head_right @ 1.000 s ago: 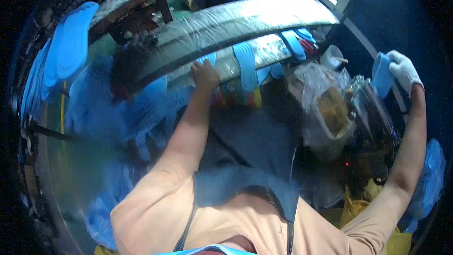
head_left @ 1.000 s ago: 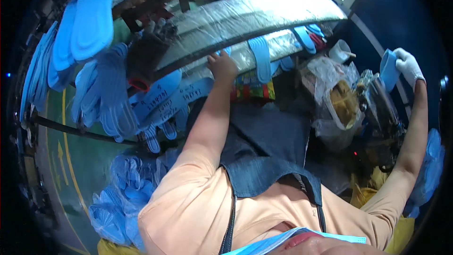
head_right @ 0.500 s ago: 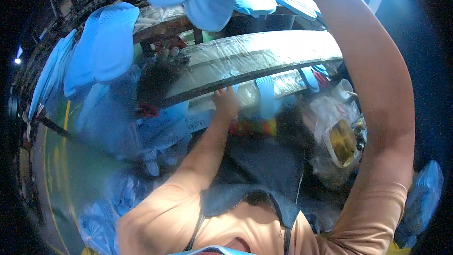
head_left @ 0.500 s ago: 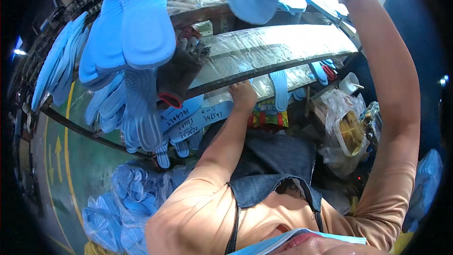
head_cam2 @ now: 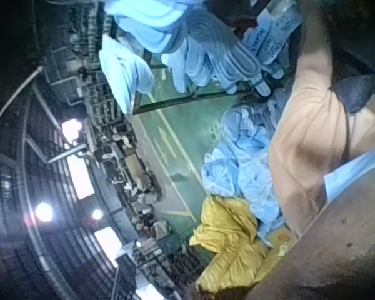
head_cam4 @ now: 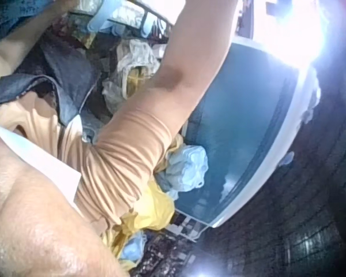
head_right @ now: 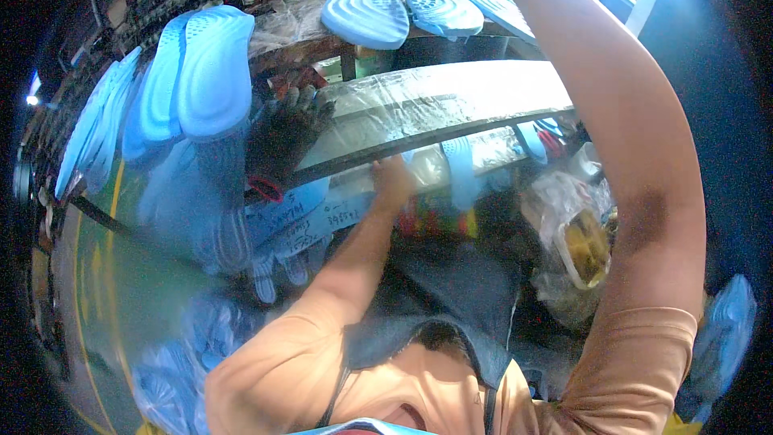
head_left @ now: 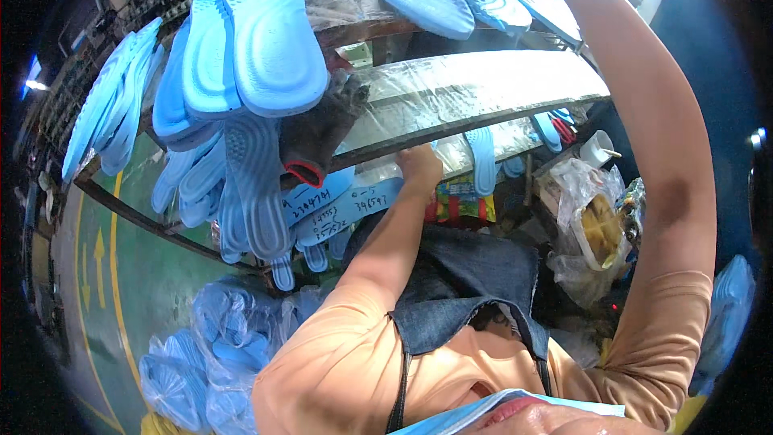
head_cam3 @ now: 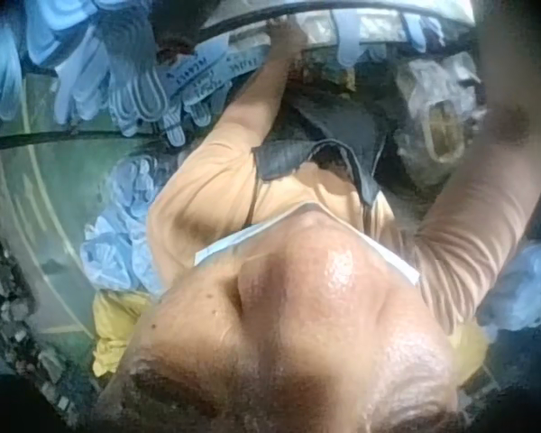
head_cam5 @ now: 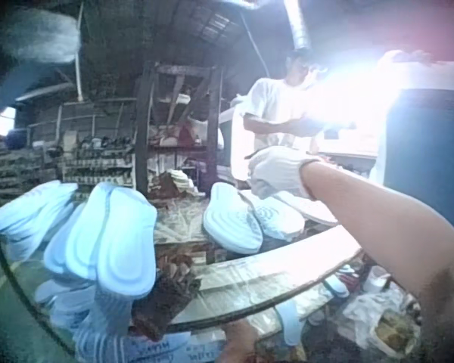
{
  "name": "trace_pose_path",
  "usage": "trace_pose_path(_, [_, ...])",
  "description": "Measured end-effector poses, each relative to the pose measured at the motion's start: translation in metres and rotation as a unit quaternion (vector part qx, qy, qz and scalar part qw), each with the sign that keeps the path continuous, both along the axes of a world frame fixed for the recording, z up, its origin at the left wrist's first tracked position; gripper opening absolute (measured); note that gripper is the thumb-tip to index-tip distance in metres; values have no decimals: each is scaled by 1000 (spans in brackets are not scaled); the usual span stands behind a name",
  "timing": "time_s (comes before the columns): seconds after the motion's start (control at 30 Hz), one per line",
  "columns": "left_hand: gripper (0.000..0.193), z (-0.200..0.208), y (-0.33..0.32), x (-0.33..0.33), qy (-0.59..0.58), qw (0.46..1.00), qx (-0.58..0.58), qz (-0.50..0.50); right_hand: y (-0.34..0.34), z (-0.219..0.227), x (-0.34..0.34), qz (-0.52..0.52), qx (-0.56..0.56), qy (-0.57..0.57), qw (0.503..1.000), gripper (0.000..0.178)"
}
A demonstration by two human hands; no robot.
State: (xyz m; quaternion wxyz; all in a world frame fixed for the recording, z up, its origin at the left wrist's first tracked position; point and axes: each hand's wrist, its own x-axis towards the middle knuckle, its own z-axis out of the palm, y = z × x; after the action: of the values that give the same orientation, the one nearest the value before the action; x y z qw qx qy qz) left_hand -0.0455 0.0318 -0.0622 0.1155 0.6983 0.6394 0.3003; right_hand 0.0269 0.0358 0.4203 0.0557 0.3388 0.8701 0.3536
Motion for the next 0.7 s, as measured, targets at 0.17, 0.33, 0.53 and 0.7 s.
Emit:
trace_pose_path(0.17, [51,58,-40,-4,-181,980,-31,-76,-132,16,54,-84,-161,451,874,21])
trace_pose_path(0.33, [47,89,-80,13,-674,579,-307,-342,-195,-8,204,-116,-16,384,916,35])
trace_pose_path(0.53, [67,167,-173,127,-673,248,-476,-508,-285,-32,328,-244,-110,532,804,22])
trace_pose_path(0.7, [61,194,-235,232,-589,131,-591,-536,-323,-42,370,-372,-62,538,754,27])
